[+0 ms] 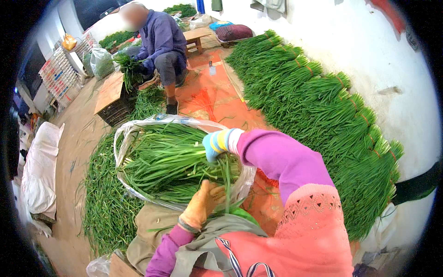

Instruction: The person bundles chives by gathering handfuls of stalks, securing them with a red string, and placing the tied bundles into a plastic-lined bag.

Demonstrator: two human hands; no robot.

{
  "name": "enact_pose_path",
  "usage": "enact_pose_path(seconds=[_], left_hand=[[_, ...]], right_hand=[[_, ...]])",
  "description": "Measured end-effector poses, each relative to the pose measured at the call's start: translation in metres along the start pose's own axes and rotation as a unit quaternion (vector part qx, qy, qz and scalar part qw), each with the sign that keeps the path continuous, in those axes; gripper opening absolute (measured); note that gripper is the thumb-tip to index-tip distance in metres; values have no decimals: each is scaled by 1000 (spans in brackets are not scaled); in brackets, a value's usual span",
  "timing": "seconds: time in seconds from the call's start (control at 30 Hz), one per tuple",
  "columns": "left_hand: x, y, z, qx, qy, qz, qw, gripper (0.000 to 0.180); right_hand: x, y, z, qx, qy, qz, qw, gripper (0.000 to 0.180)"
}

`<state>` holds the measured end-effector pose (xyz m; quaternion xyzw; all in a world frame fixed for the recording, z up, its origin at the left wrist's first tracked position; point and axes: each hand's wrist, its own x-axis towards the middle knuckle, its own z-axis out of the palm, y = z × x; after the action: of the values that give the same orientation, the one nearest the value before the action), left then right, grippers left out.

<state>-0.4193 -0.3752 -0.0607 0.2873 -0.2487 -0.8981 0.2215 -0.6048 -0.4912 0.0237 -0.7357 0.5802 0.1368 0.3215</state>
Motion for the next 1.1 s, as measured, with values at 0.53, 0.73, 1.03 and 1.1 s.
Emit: enact_pose_path(seconds=[0.53,0.73,1.03,1.1], left_hand=[[5,-14,-30,-239,160,107,952,36],[2,-2,-32,-230,114,92,962,39],[-16,11,-33,-233,116,73,963,43],[-22,7,-41,-224,107,57,967,46]], right_hand=[[-50,-79,151,5,328,-97,940,79],[-57,-11,116,526,391,-96,749,50],[-16,-1,182,-108,344,-39,932,49],[8,30,213,-100,307,-4,947,45]])
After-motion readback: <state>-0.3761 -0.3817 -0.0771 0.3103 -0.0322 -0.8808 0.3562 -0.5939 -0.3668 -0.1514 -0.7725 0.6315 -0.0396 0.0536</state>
